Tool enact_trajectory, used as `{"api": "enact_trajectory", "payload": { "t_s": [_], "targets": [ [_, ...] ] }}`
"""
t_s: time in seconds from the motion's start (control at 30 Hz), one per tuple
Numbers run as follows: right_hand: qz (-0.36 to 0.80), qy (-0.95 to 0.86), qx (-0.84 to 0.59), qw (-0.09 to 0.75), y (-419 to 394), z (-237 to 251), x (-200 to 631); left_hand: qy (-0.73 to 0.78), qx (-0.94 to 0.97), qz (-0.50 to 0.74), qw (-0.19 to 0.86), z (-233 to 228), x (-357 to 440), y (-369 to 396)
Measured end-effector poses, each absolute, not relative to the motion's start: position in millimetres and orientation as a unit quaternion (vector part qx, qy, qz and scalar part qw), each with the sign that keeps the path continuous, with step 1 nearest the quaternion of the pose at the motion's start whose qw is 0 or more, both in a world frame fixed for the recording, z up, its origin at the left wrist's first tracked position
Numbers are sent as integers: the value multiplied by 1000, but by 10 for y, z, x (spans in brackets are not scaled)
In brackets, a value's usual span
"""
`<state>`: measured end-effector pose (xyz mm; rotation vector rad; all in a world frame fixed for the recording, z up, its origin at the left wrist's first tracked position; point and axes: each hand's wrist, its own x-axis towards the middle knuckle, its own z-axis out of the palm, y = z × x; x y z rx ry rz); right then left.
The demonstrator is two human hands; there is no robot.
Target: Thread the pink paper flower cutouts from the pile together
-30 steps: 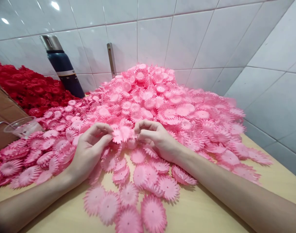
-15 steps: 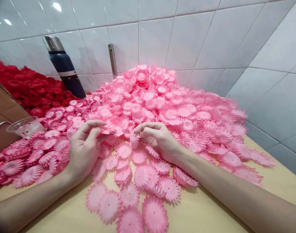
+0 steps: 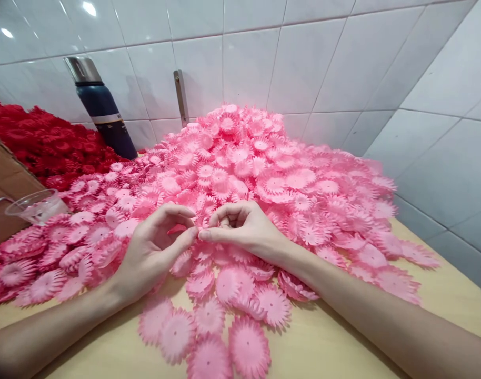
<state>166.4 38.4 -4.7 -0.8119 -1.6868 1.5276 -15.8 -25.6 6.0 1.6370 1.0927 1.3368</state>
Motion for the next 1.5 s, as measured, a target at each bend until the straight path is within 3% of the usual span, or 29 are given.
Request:
{"api": "enact_trajectory", "payload": {
  "t_s": [0.37,0.5,0.7,1.13,1.5],
  "targets": [
    [655,-571,-286,403,403,-107,1675,493,535,636,256,48,-213,-160],
    [688,-538,-266,408,389,-65,1662,491,544,617,289,50,-203,-168],
    [650,-580,-295,392,388,-35,1693,438,608,562,350,54,-148,-237],
    [571,-675,-311,348,372,-21,1697,419,643,516,380,19,-172,-246],
    [625,-617,-312,363,412,-67,1679,439,583,595,337,55,-147,-206]
  ]
}}
